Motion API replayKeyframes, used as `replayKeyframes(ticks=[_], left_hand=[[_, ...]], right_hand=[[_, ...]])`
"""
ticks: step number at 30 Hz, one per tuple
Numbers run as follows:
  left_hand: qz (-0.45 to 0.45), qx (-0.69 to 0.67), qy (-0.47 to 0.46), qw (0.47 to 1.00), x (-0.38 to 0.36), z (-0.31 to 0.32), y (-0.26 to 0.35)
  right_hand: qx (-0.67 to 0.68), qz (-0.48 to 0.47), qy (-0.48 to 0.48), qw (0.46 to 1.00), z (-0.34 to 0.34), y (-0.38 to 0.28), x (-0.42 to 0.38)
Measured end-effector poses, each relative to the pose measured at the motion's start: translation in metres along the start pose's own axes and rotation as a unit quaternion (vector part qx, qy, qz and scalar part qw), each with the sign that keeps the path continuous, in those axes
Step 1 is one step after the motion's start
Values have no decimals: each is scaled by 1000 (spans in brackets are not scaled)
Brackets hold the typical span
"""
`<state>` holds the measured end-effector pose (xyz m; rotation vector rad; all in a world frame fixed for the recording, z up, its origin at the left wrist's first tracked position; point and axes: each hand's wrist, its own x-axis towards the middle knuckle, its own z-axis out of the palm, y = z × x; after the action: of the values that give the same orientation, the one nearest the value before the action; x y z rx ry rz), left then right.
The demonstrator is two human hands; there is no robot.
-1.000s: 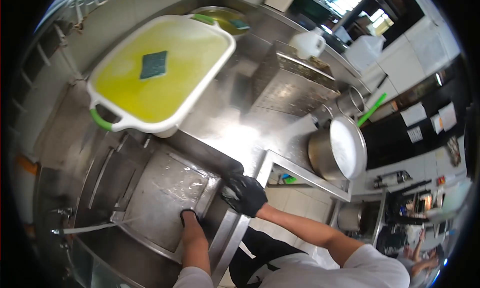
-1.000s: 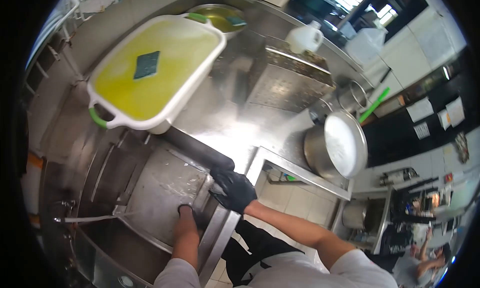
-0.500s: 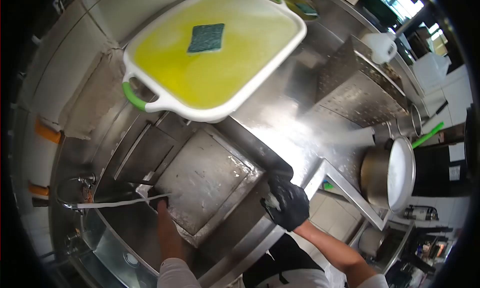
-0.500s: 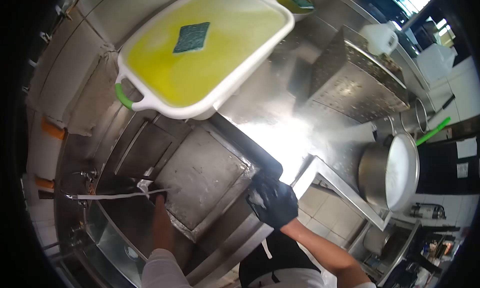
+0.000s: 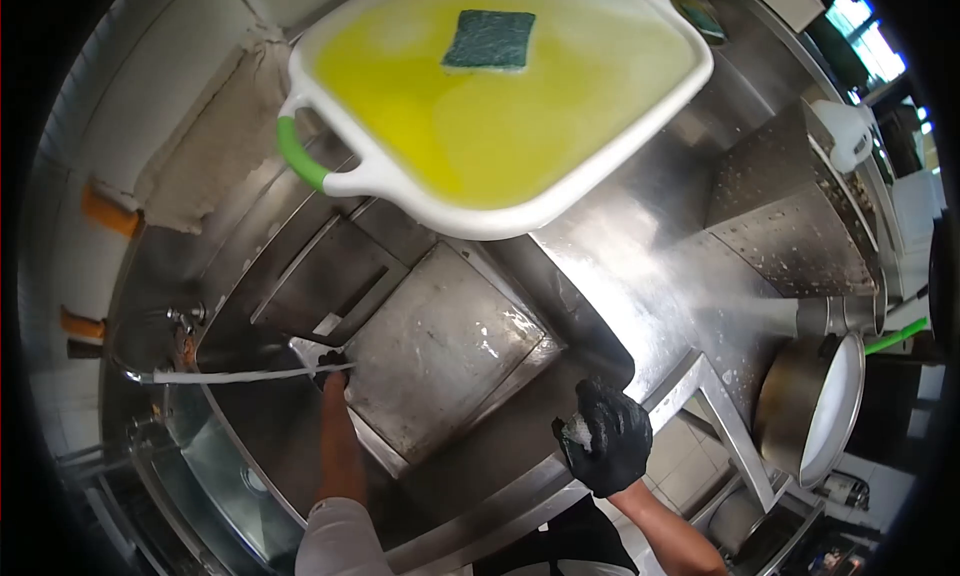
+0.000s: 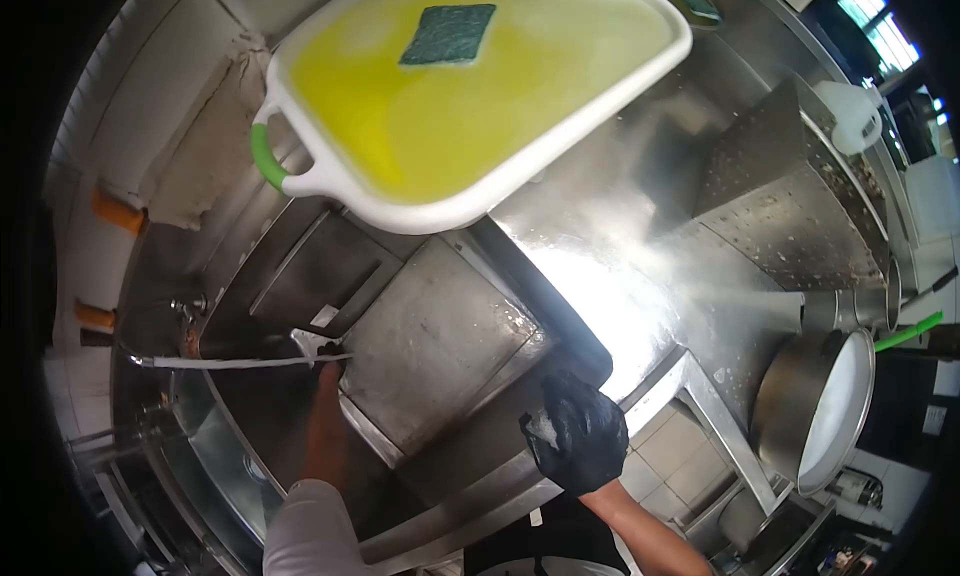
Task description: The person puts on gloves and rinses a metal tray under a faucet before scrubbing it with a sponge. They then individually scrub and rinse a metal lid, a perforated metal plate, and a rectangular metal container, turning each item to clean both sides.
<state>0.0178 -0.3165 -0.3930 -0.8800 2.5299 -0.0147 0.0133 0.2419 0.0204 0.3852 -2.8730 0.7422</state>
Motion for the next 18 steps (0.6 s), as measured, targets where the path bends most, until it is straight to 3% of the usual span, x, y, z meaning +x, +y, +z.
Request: replayKeyframes(ticks=[2, 3, 5, 6, 12, 18], left_hand=[[116, 112, 7, 987, 42, 36, -30], [119, 114, 7, 986, 38, 27, -26], [160, 125, -167, 965, 14, -15, -7], [160, 140, -181, 960, 6, -23, -5], [186, 277, -164, 928, -40, -4, -13], [285, 467, -214, 809, -148, 33, 9]], right_hand=[[-10, 25, -11, 1000, -1, -3, 4], [-11, 28, -10, 999, 0, 0, 3], [24, 19, -8, 999, 2, 4, 0], [22, 26, -10, 999, 2, 6, -1], [11, 2, 4, 1000, 1, 10, -4], [-13, -2, 2, 1000, 2, 11, -11]])
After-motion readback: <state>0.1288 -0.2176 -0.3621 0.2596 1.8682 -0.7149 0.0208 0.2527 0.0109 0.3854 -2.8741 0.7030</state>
